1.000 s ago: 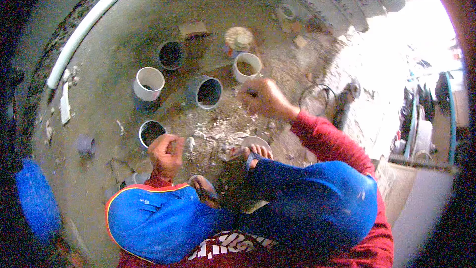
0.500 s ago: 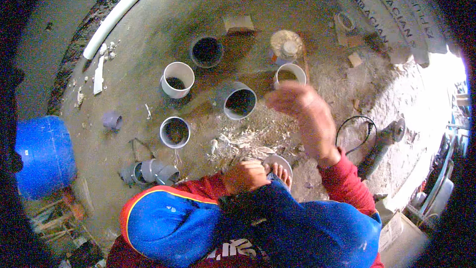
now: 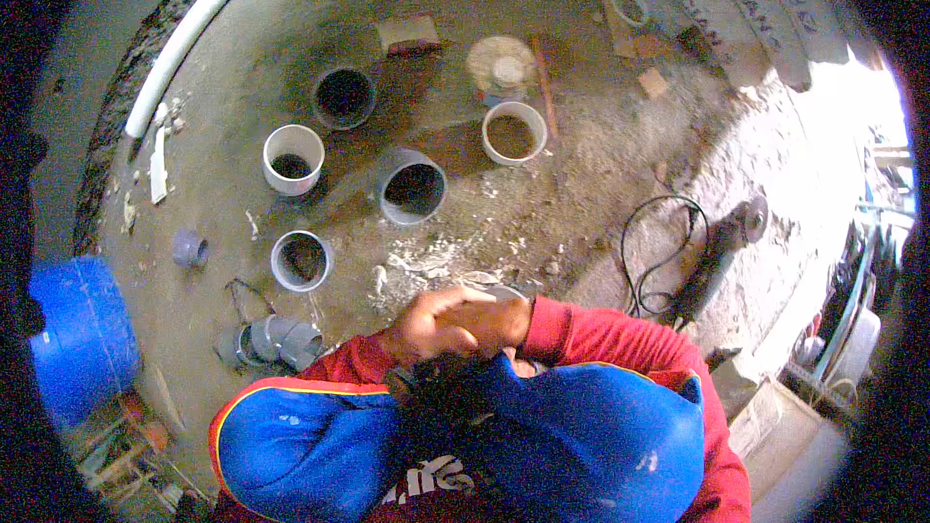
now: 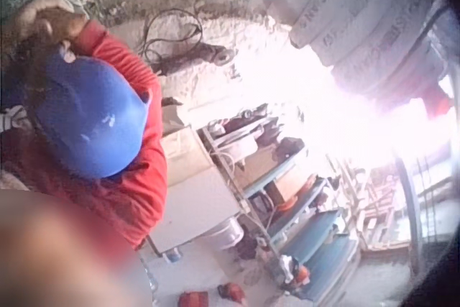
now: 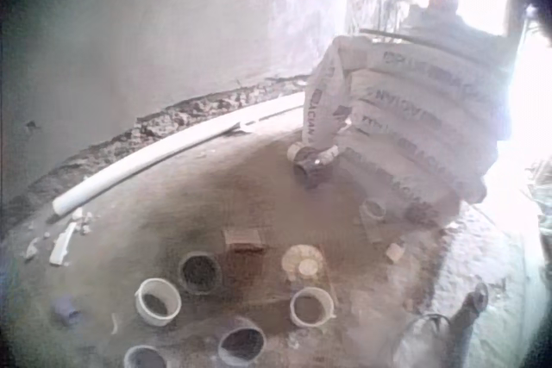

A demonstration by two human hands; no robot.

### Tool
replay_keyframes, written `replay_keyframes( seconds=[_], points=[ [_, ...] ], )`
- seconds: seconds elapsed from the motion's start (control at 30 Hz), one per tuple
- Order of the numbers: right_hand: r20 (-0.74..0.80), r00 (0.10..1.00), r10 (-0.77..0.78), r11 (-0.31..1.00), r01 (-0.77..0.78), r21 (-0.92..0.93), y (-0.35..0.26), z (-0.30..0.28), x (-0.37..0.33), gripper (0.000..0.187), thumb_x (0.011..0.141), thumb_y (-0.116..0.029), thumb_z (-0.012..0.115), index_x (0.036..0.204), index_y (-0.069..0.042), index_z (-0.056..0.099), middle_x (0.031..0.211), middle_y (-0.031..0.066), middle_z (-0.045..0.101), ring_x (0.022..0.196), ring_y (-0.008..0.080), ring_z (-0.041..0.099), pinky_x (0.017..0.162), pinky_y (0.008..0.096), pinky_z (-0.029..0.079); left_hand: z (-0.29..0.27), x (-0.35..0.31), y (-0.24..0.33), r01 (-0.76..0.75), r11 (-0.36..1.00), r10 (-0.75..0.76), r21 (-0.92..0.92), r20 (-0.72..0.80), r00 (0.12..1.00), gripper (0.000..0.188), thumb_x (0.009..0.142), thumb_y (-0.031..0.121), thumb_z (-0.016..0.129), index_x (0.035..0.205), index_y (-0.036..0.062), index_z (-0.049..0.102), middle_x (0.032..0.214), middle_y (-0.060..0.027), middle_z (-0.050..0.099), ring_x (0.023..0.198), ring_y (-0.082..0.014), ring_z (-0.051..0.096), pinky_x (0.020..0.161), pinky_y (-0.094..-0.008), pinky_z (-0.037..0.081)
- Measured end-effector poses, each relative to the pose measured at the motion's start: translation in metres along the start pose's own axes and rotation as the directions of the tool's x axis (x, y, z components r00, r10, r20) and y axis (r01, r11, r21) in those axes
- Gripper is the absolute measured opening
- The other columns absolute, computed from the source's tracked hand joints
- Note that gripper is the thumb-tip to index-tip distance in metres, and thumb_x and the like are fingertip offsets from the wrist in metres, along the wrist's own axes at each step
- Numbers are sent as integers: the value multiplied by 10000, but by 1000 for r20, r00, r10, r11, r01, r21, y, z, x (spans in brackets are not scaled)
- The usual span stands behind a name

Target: The person applies adhesive to the rim of a white PVC pipe using a brush, then inserts it into a gray PVC fitting. The person repeats this process with additional pipe sections and fittings, assembling multiple pipe segments on the floor.

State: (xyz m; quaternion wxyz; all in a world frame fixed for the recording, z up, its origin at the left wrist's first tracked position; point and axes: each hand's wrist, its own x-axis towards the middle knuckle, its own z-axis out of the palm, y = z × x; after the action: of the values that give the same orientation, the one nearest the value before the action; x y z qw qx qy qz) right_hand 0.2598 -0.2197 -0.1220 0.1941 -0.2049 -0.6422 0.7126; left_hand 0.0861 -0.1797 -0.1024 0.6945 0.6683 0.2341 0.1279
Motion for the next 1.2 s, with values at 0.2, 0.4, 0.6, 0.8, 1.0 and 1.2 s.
replay_keyframes(
  seconds=[0.2, 0.4, 0.6, 0.8, 1.0, 1.2],
  points=[
    [-470, 883, 0, 921, -183, -343, -41, -19, -12, 360, 911, -107, 661, 1257, -14, 624, 1221, 235, 665, 1166, 408, 627, 969, 469, 516, 8, -27, -49, 149, 780, -135, -609, 69, 988, 554, 999, 468, 597, 1299, 4, 620, 1184, -174, 706, 1121, -253, 674, 969, -365, 506],
    [-530, 845, 69, 950, -218, -223, 8, 12, -16, 478, 1009, -364, 569, 1398, -86, 569, 1156, 272, 690, 1002, 441, 688, 888, 505, 558, -9, -36, -22, 60, 995, -44, 78, -190, 981, 124, 900, 1, 647, 990, -9, 732, 975, -142, 752, 1010, -258, 723, 903, -364, 545],
    [-892, 311, -327, 637, -625, -451, 11, -147, -77, 193, 916, -174, 724, 1066, -55, 753, 901, 163, 744, 776, 266, 742, 694, 384, 579, -64, -56, 19, 126, 969, -7, 215, -483, 876, 65, 919, 10, 687, 949, -3, 744, 912, -111, 763, 837, -204, 730, 769, -306, 557],
    [-779, 526, -342, 292, -728, -620, -13, -233, -26, 432, 885, -295, 741, 1278, -135, 660, 1204, 203, 634, 1016, 414, 680, 836, 485, 567, -98, -52, 74, 53, 790, 169, 611, -299, 939, 101, 857, 2, 728, 957, -7, 720, 841, -145, 718, 764, -259, 716, 692, -334, 542],
    [-816, 571, -85, 296, -768, -568, 0, -257, -19, 454, 858, -210, 770, 1298, -163, 669, 1239, 178, 640, 1090, 391, 661, 908, 484, 537, -134, -21, 122, -3, 615, 111, 788, -83, 990, 177, 837, 86, 748, 988, 13, 692, 883, -148, 692, 828, -341, 689, 729, -415, 539],
    [-752, 633, -184, 248, -710, -659, -6, -267, -33, 443, 851, -131, 760, 1285, -170, 683, 1243, 148, 651, 1116, 383, 655, 918, 486, 532, -137, 29, 119, -124, 453, 33, 883, 123, 992, 271, 837, 155, 750, 1060, 25, 669, 968, -156, 677, 931, -372, 667, 825, -455, 540]
  ],
)
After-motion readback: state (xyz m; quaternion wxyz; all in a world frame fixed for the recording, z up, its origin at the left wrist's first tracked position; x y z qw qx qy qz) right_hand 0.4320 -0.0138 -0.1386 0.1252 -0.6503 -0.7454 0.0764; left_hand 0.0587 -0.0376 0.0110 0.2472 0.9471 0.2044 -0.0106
